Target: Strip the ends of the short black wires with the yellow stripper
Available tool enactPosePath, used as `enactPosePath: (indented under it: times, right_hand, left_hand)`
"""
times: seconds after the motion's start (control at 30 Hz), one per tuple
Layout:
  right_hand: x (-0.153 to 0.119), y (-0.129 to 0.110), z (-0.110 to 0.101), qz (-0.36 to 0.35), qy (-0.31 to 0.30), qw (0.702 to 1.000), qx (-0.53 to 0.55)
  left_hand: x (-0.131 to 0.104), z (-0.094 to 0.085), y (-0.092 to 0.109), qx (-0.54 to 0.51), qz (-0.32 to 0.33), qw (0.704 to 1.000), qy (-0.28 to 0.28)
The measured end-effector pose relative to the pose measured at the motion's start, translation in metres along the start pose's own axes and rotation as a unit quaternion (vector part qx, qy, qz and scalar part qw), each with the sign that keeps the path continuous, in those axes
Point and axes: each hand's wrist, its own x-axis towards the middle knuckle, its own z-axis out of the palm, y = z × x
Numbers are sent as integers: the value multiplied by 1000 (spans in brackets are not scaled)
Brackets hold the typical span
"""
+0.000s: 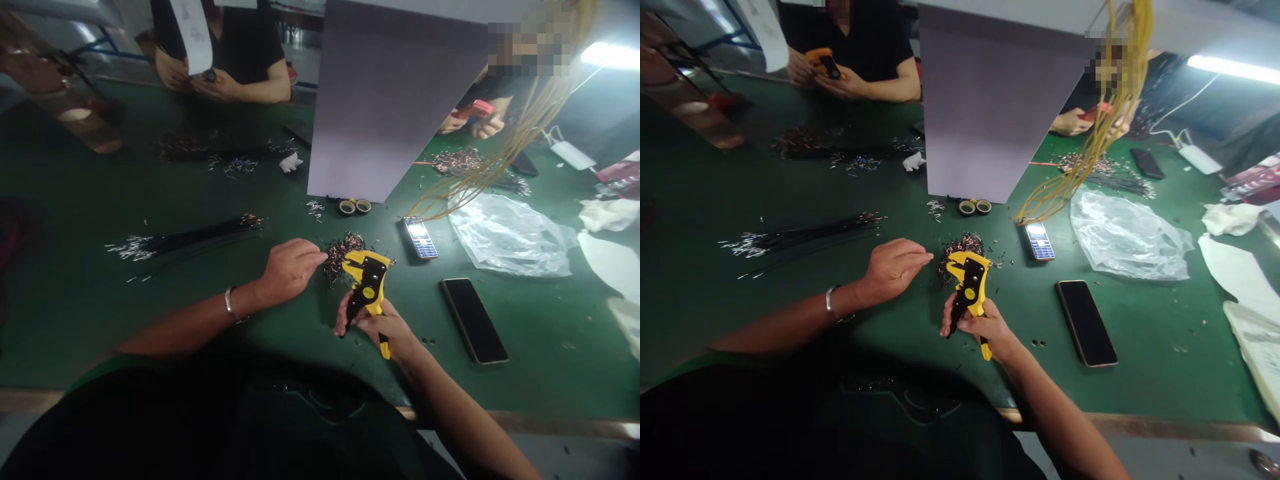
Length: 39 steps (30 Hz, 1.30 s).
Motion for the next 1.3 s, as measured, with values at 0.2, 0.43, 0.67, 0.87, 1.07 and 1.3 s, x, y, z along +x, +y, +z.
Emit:
enactPosePath:
  times: [0.2, 0.43, 0.67, 0.87, 1.07, 1.3]
  right_hand:
    - [1, -5, 0, 45, -34, 998, -12]
    - [0, -9, 6, 36, -20, 999, -1]
    - [-2, -4, 3, 24, -30, 999, 2]
    - [-4, -4, 3, 28, -28, 999, -5]
    - [-5, -6, 4, 42, -22, 999, -6]
    - [-8, -3, 2, 50, -10, 999, 0]
  left_hand:
    - [0, -1, 3, 43, 38, 998, -4]
    - [1, -1, 6, 65, 61, 996, 13]
    - [2, -2, 7, 85, 73, 993, 20]
    - [3, -1, 6, 87, 80, 992, 32]
    - [1, 0, 5, 82, 79, 993, 31]
    - [-1, 0, 4, 92, 81, 992, 18]
